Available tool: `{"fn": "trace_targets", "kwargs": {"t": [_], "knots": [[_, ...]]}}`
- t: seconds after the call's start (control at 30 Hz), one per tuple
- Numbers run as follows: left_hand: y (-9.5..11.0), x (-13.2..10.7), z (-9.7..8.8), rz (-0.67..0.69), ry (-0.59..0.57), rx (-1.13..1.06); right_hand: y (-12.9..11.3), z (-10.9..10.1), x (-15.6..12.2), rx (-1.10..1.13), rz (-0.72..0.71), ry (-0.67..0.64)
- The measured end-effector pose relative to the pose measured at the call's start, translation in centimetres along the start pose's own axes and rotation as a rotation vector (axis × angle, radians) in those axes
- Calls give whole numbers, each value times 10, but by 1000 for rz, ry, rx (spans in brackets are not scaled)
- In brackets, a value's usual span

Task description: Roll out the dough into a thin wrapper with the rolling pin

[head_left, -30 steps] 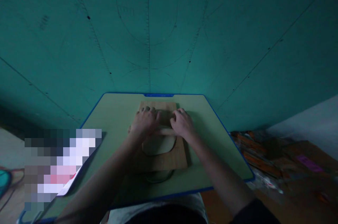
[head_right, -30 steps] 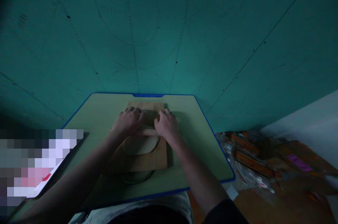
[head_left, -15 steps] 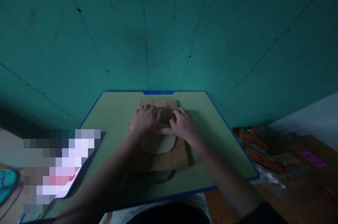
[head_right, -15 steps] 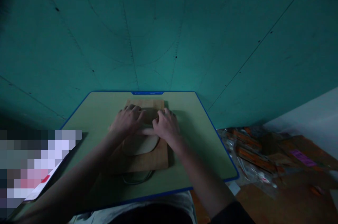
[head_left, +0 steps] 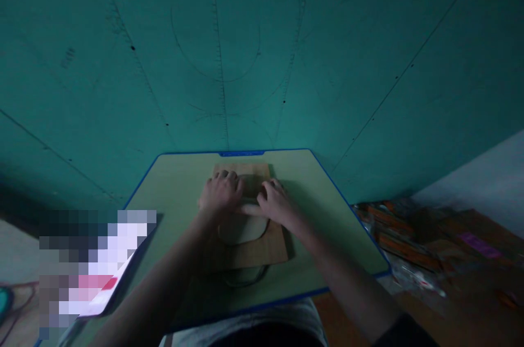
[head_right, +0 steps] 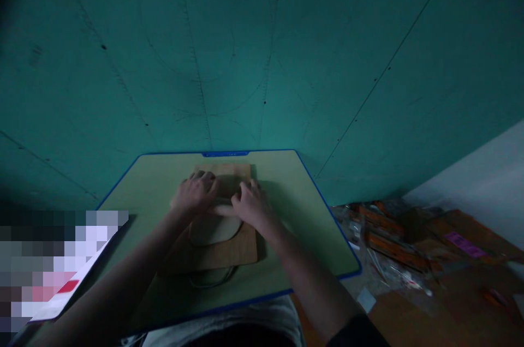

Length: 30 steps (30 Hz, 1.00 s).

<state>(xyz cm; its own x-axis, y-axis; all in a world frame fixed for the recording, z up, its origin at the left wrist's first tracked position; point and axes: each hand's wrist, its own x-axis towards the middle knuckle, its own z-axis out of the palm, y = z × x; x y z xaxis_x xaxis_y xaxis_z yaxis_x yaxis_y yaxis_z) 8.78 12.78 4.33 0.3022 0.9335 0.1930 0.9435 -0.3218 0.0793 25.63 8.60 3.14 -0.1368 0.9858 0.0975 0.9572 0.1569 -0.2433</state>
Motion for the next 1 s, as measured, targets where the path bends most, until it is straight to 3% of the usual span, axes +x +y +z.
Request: {"fn": "trace_targets", "kwargs": {"t": [0.13,0.27,0.47,0.67,0.77,0.87,1.0], "knots": [[0,-14,-2,-42,-29,-8,-4,6,-29,18,-181,50],[1,0,-3,37,-98,-25,-2,9,-32,110,-76,28],[4,35,7,148,-21,-86,8,9,-22,205,-90,176],[14,56,9,112,26,-103,16,2,-16,264,-80,253],[12,44,8,85,49,-96,7,6,-34,300,-90,262],[2,17,8,52,80,-90,-13,6,-63,327,-203,236],[-15,-10,8,103,88,-122,-38,-6,-89,405,-386,74]]}}
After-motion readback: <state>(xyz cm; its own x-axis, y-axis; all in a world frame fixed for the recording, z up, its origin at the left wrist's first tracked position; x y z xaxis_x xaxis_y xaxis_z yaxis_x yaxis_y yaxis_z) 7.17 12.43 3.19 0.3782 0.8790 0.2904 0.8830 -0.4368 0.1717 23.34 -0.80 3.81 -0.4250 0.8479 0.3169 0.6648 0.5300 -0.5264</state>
